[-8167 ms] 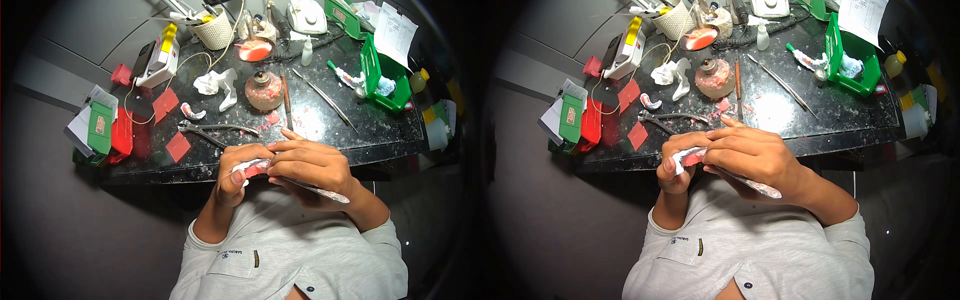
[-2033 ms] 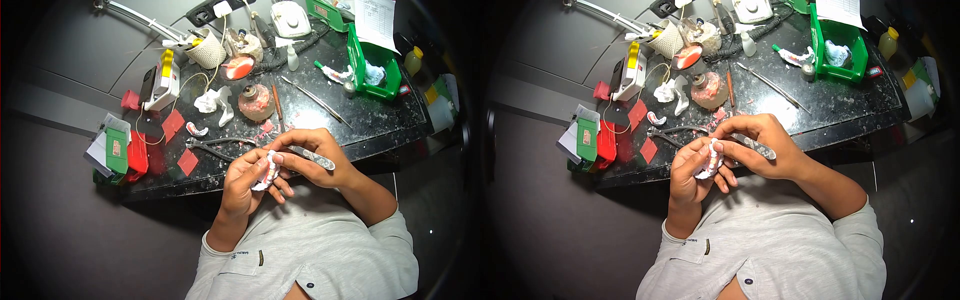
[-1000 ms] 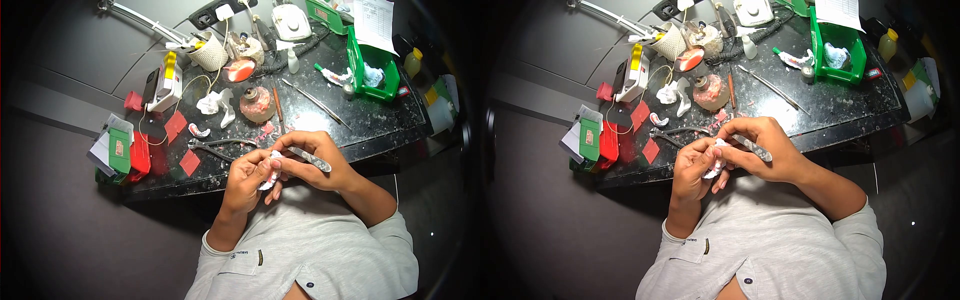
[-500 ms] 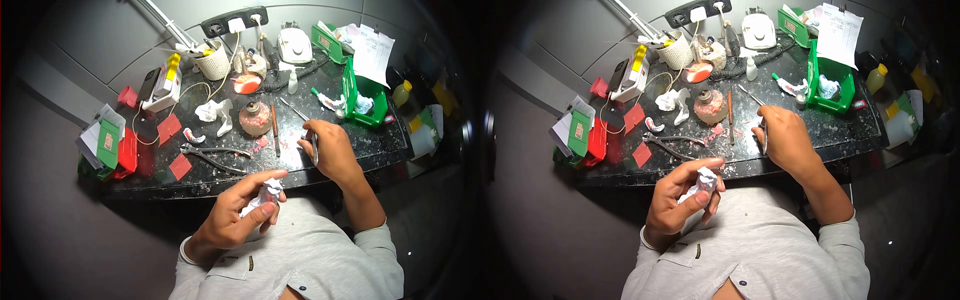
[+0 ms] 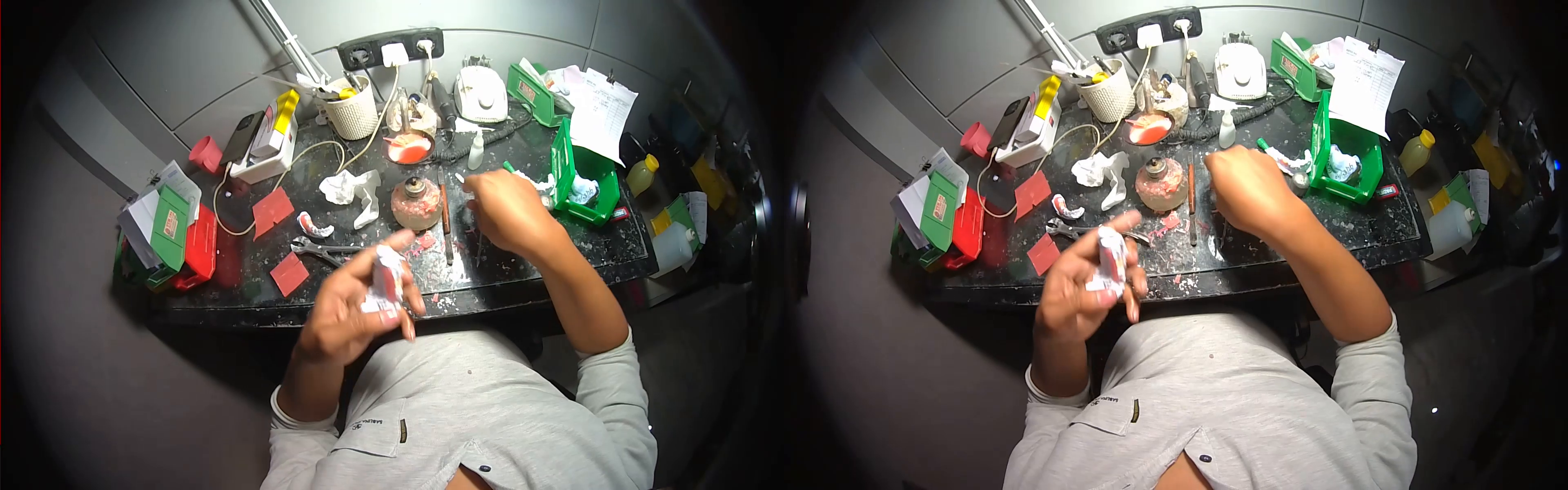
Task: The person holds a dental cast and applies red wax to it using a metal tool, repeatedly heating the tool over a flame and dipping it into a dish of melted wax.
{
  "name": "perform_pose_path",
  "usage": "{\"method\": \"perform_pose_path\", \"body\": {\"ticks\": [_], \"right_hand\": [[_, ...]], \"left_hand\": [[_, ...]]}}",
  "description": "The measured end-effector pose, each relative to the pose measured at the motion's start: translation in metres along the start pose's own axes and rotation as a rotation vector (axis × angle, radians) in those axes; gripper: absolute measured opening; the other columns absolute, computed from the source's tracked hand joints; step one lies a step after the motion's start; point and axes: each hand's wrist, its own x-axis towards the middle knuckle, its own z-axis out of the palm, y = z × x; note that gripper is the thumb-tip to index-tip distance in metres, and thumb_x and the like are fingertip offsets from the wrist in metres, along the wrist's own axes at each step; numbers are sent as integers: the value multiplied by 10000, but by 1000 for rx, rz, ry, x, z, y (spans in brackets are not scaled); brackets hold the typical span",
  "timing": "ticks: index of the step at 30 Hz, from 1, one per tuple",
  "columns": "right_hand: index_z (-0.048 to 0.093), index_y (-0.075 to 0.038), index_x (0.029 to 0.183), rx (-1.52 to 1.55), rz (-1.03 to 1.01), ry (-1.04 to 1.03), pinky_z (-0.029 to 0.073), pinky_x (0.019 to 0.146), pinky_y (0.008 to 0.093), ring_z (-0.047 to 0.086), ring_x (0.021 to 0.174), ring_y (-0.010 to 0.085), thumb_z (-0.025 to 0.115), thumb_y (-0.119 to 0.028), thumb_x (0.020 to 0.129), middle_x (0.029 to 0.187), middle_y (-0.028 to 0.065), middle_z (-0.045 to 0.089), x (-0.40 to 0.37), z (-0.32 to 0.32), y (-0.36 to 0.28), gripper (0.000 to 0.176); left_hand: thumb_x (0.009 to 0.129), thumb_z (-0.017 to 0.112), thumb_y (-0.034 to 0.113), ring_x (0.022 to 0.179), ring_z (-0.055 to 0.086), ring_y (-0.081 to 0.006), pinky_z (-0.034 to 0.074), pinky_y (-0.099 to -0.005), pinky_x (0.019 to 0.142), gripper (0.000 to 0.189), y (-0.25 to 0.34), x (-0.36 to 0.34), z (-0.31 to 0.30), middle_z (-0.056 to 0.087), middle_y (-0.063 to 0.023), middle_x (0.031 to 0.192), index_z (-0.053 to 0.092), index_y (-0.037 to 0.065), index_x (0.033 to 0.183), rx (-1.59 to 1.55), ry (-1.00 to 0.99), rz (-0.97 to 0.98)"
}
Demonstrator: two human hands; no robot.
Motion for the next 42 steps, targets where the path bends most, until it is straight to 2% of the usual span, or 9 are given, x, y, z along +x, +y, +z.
{"method": "perform_pose_path", "body": {"ticks": [2, 9, 13, 23, 26, 28, 30, 33, 42], "right_hand": [[727, 29, 876, 57, 170, -299, 563, 752, 520, 710, 844, 433, 706, -147, 841, 855, 252, 719, 25, -6, -9, 181], [747, 54, 900, 174, 351, -273, 589, 834, 481, 724, 961, 418, 738, -170, 788, 953, 276, 732, 47, 12, -9, 251], [739, 77, 899, 247, 416, -324, 586, 856, 467, 721, 994, 411, 801, -200, 766, 1001, 281, 730, 46, 4, -9, 314], [750, 60, 930, 210, 407, -301, 585, 891, 437, 720, 1043, 380, 897, -254, 707, 1033, 265, 735, 41, -1, -15, 412], [747, 61, 906, 236, 389, -288, 598, 816, 412, 758, 912, 342, 852, -237, 750, 938, 248, 750, 35, 2, 3, 353], [734, 61, 872, 615, 396, -252, 590, 689, 375, 752, 716, 253, 800, -232, 799, 816, 195, 754, 28, -4, 21, 309], [698, 22, 814, 997, 364, -172, 499, 505, 286, 611, 544, 95, 704, -93, 885, 659, 54, 674, 22, 0, 35, 135], [665, 45, 931, 1323, 254, -27, 513, 480, 215, 646, 658, 80, 665, -27, 949, 854, 70, 688, 18, -8, 45, 74], [660, 35, 1068, 1461, 148, 357, 632, 646, 311, 738, 856, 185, 686, -121, 989, 940, 118, 726, 18, -8, 20, 177]], "left_hand": [[819, 672, 79, 1051, 653, -309, 635, -382, 718, 870, 14, 20, -20, 562, -195, 1201, 229, -169, 1527, 152, -18, 100], [1029, 516, 129, 1179, 643, -408, 584, -511, 963, 631, 85, 85, -71, 644, -203, 1138, 244, -152, 1525, 65, -38, 199], [1019, 505, 74, 1222, 621, -391, 535, -548, 1053, 526, 71, 113, -81, 645, -190, 1155, 354, -126, 1481, 74, -2, 200], [1014, 610, 68, 1071, 717, -368, 658, -421, 786, 393, 56, 102, -108, 674, -189, 1162, 509, -53, 1374, 354, 110, 273], [1012, 612, 68, 1050, 726, -367, 669, -397, 759, 424, 57, 101, -107, 670, -202, 1175, 488, -55, 1399, 344, 141, 287], [1003, 621, 54, 1040, 728, -370, 670, -391, 778, 485, 55, 101, -106, 670, -210, 1173, 451, -41, 1447, 316, 150, 304], [994, 626, 40, 1035, 729, -375, 670, -384, 788, 549, 55, 100, -102, 668, -212, 1172, 404, -22, 1493, 307, 157, 298], [988, 628, 43, 1028, 730, -374, 669, -382, 771, 574, 54, 99, -95, 672, -214, 1156, 382, -12, 1504, 308, 154, 286], [981, 623, 67, 956, 739, -346, 646, -374, 667, 396, 49, 102, -104, 683, -213, 1106, 505, -52, 1341, 300, 100, 253]]}}
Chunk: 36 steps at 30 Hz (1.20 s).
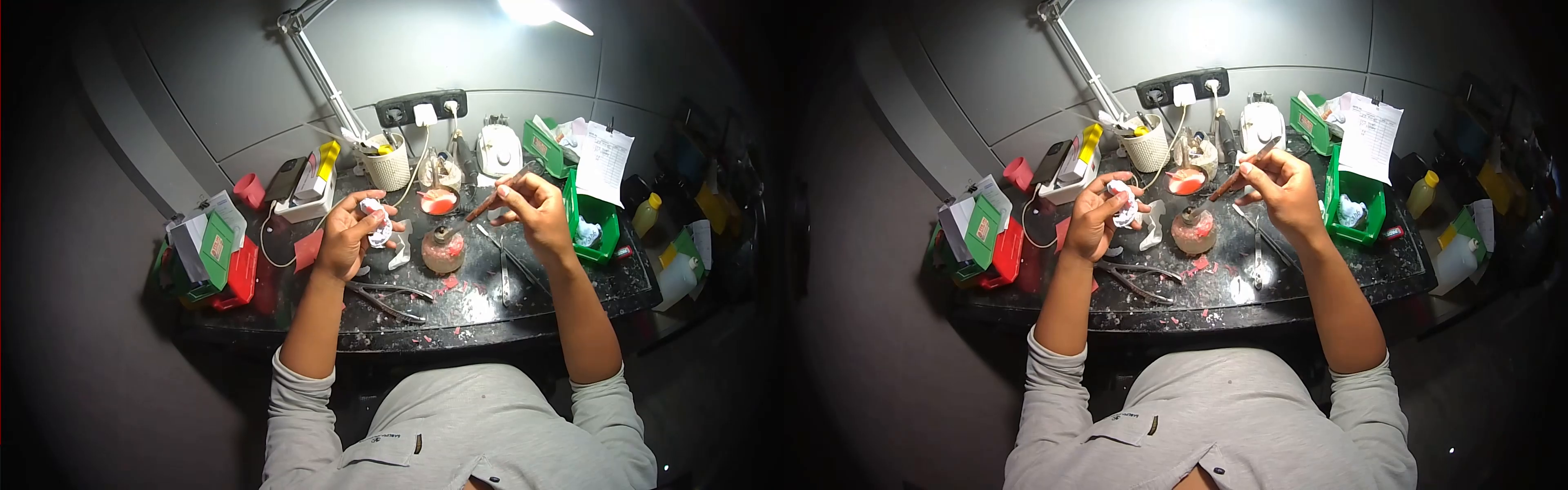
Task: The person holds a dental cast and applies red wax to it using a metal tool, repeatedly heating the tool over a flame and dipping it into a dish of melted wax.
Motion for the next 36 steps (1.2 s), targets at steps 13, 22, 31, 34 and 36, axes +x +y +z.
{"method": "perform_pose_path", "body": {"ticks": [13, 22, 31, 34, 36], "right_hand": [[627, 34, 1105, -23, 18, 59, 646, 662, 318, 750, 847, 216, 650, -112, 1010, 1010, 161, 736, -3, 1, -8, 176], [556, 54, 1231, 115, 206, -46, 666, 730, 334, 751, 949, 253, 656, -54, 989, 1084, 205, 713, -4, -5, -3, 283], [618, 78, 1162, 73, 233, 8, 666, 735, 337, 753, 940, 258, 665, -60, 986, 1068, 196, 713, -2, -4, -4, 228], [623, 79, 1160, 69, 235, 17, 666, 733, 338, 753, 932, 255, 659, -64, 991, 1065, 192, 714, -2, -5, -3, 224], [624, 78, 1162, 68, 237, 22, 666, 733, 338, 753, 928, 254, 657, -65, 993, 1065, 191, 714, -2, -4, -4, 224]], "left_hand": [[947, 680, 67, 753, 691, -178, 489, -244, 499, 377, -2, -1, -2, 685, -119, 995, 563, -3, 1300, 35, 74, -33], [1072, 503, 197, 843, 695, -200, 551, -297, 599, 390, 0, -1, 1, 695, -149, 1045, 521, -19, 1396, -50, -5, -37], [1012, 549, 105, 955, 704, -231, 603, -341, 690, 483, 5, -3, 7, 678, -189, 1114, 458, -48, 1461, 2, -94, -7], [996, 571, 80, 959, 695, -222, 602, -335, 700, 507, 4, -4, 7, 670, -183, 1121, 448, -46, 1471, 4, -101, -8], [984, 584, 61, 962, 689, -216, 602, -330, 707, 522, 5, -4, 9, 665, -179, 1121, 445, -43, 1476, 3, -105, -7]]}}
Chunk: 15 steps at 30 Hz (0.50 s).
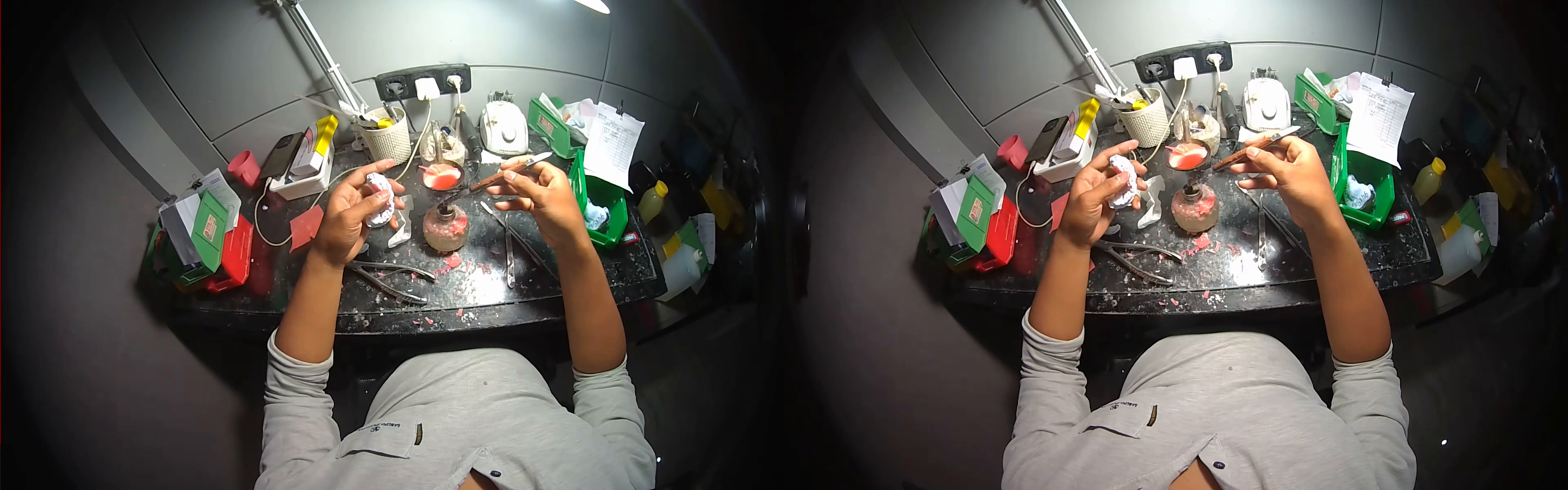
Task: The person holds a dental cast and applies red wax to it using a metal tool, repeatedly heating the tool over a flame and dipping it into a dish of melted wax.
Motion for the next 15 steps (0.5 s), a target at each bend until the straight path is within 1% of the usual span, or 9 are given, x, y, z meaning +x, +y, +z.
{"method": "perform_pose_path", "body": {"ticks": [3, 5, 6, 8, 12, 15], "right_hand": [[624, 80, 1164, -11, 4, 4, 666, 734, 342, 752, 924, 252, 655, -68, 996, 1061, 190, 715, -1, 1, -2, 226], [624, 81, 1165, -12, 0, -4, 666, 734, 344, 753, 923, 251, 654, -71, 997, 1055, 189, 717, -1, 1, -1, 229], [624, 81, 1165, -12, 0, -5, 666, 734, 344, 753, 923, 251, 654, -71, 997, 1055, 189, 717, -1, 1, -1, 229], [625, 81, 1156, -15, 9, 5, 666, 734, 347, 753, 924, 250, 657, -72, 996, 1051, 189, 720, -1, 0, 0, 224], [626, 79, 1148, -23, 9, 16, 666, 733, 347, 753, 923, 248, 661, -75, 994, 1047, 189, 722, -1, 0, 0, 221], [626, 79, 1143, -23, 12, 20, 665, 730, 347, 754, 920, 248, 664, -77, 993, 1045, 189, 723, -1, 1, 1, 220]], "left_hand": [[955, 602, 26, 963, 676, -208, 598, -318, 716, 559, 0, 0, 2, 649, -169, 1132, 438, -36, 1485, 41, 18, -12], [906, 613, -17, 964, 670, -206, 594, -321, 726, 608, -1, 0, 2, 639, -165, 1143, 438, -31, 1488, 47, 28, -26], [906, 613, -17, 964, 670, -206, 594, -321, 726, 608, -1, 0, 1, 639, -165, 1143, 438, -31, 1488, 47, 28, -26], [870, 611, -37, 966, 671, -209, 590, -331, 735, 640, -1, 0, 1, 636, -165, 1150, 439, -34, 1487, 17, 2, -14], [859, 610, -39, 971, 669, -211, 586, -335, 741, 655, 0, -1, 1, 637, -166, 1147, 436, -35, 1490, -13, 0, -27], [856, 613, -27, 971, 668, -209, 582, -328, 731, 666, 0, 0, 1, 638, -168, 1146, 429, -34, 1497, -5, 40, -48]]}}
